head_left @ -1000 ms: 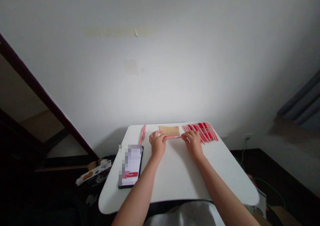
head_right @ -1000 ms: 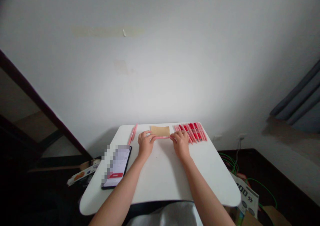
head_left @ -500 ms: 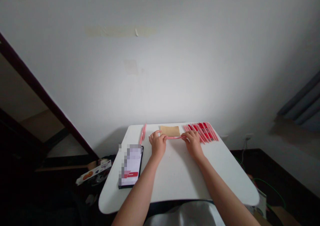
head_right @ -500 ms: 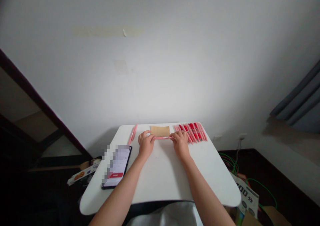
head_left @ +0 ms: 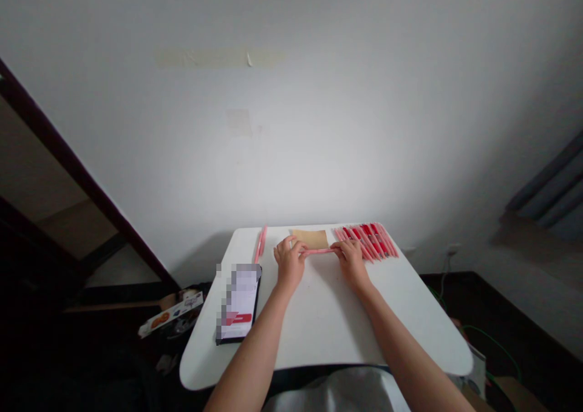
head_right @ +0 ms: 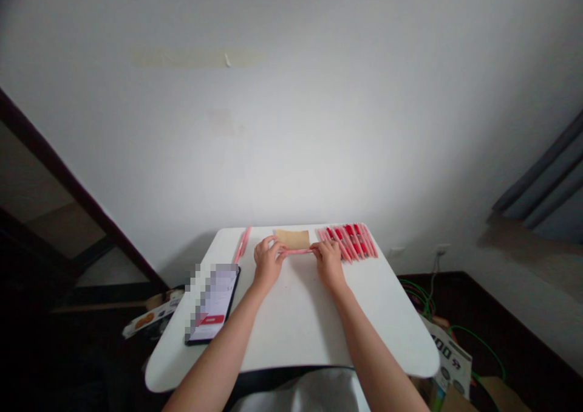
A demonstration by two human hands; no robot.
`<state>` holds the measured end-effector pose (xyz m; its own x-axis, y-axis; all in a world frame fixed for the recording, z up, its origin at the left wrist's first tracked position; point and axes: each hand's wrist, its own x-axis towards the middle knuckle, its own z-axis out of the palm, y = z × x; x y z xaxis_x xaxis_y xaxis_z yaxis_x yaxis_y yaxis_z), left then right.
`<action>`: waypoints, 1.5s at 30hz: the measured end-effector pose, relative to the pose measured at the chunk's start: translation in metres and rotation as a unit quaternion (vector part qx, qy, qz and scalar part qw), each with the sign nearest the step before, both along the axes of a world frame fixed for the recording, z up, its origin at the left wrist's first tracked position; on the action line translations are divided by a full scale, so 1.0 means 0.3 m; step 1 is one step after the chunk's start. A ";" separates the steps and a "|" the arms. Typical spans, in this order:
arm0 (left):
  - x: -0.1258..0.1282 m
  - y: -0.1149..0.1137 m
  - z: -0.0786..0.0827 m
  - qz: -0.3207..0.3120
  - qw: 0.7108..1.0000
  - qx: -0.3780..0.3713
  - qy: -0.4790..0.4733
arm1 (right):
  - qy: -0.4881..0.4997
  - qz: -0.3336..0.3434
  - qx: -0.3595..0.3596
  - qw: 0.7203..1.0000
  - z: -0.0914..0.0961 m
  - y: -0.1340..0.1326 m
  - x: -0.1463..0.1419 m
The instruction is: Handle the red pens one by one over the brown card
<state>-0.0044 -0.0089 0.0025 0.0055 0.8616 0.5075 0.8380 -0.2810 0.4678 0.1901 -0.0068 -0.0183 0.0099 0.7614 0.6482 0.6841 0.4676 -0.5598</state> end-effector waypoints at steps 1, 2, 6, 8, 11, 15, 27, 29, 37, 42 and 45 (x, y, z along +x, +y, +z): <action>0.000 -0.001 0.000 0.002 1.000 -0.005 0.001 | 0.004 0.000 -0.002 1.000 0.000 0.000 -0.001; 0.000 -0.001 0.000 0.006 1.000 -0.010 0.001 | 0.007 0.000 -0.003 1.000 0.001 0.000 -0.002; -0.002 -0.002 0.000 0.015 1.000 -0.025 0.006 | 0.016 -0.001 -0.006 1.000 0.003 -0.001 -0.001; -0.003 -0.001 0.000 0.015 1.000 -0.020 0.004 | 0.019 0.000 -0.009 1.000 0.004 -0.002 0.001; -0.005 0.003 -0.003 0.014 1.000 -0.005 -0.001 | 0.013 0.001 -0.011 1.000 0.006 -0.002 0.003; -0.009 0.008 -0.006 0.013 1.000 0.012 -0.010 | 0.005 0.002 -0.006 1.000 0.009 -0.004 0.006; -0.008 0.006 0.007 0.039 0.999 0.011 -0.024 | -0.001 -0.031 -0.024 0.999 0.002 -0.019 -0.015; -0.007 0.006 0.009 0.038 0.999 0.008 -0.025 | -0.007 -0.030 -0.028 0.999 -0.001 -0.015 -0.012; -0.008 0.010 0.002 0.032 0.999 0.019 -0.029 | -0.033 -0.027 -0.005 0.999 -0.003 -0.008 0.002; -0.006 0.001 0.015 0.033 0.999 0.013 -0.035 | -0.055 -0.037 0.000 0.998 0.001 -0.012 0.004; -0.003 -0.001 0.017 0.035 0.999 0.009 -0.032 | -0.059 -0.038 0.005 0.998 0.001 -0.013 0.003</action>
<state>-0.0054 -0.0093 0.0074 -0.0884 0.8496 0.5200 0.8242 -0.2308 0.5171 0.1909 -0.0108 -0.0180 -0.0103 0.7548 0.6559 0.7787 0.4175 -0.4682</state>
